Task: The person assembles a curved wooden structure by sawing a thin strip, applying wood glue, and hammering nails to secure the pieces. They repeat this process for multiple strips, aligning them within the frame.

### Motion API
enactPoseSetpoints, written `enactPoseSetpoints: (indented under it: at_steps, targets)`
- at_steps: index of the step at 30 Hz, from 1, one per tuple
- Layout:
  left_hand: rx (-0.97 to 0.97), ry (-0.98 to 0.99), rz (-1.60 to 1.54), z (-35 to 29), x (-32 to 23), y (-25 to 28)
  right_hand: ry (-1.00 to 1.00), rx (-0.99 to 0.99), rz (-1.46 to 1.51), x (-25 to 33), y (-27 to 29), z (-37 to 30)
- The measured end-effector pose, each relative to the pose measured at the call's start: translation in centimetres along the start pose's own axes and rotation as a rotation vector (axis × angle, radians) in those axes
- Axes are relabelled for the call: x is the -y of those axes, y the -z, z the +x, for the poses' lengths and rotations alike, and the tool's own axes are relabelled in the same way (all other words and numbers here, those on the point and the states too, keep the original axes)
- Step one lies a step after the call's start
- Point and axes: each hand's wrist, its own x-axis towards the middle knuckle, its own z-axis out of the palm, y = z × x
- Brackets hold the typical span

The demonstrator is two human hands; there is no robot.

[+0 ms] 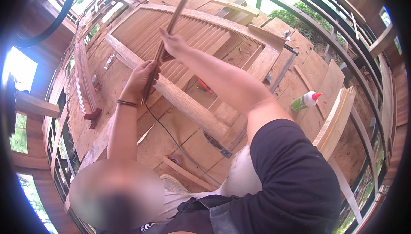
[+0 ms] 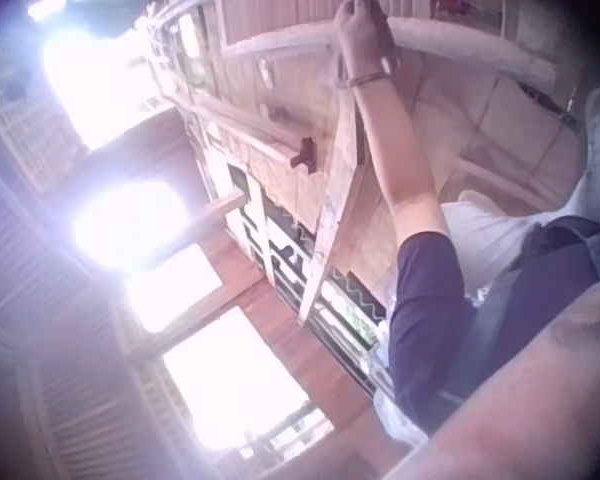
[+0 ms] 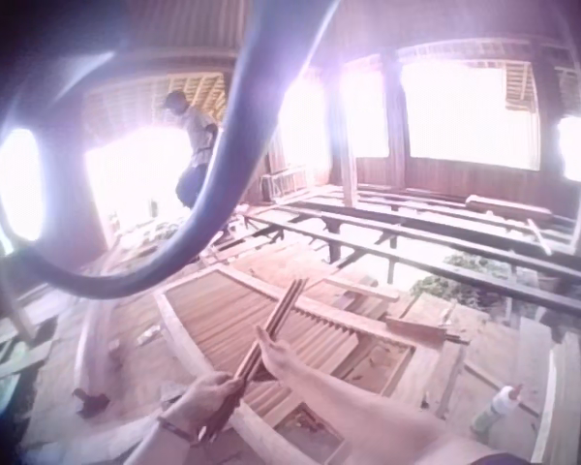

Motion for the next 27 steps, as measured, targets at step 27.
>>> enactPoseSetpoints:
  at_steps: [27]
  targets:
    - [-0.164,-0.138,0.714,4.4,3.3,-3.6,-0.264,0.345,0.306,-3.4,16.4,-0.3]
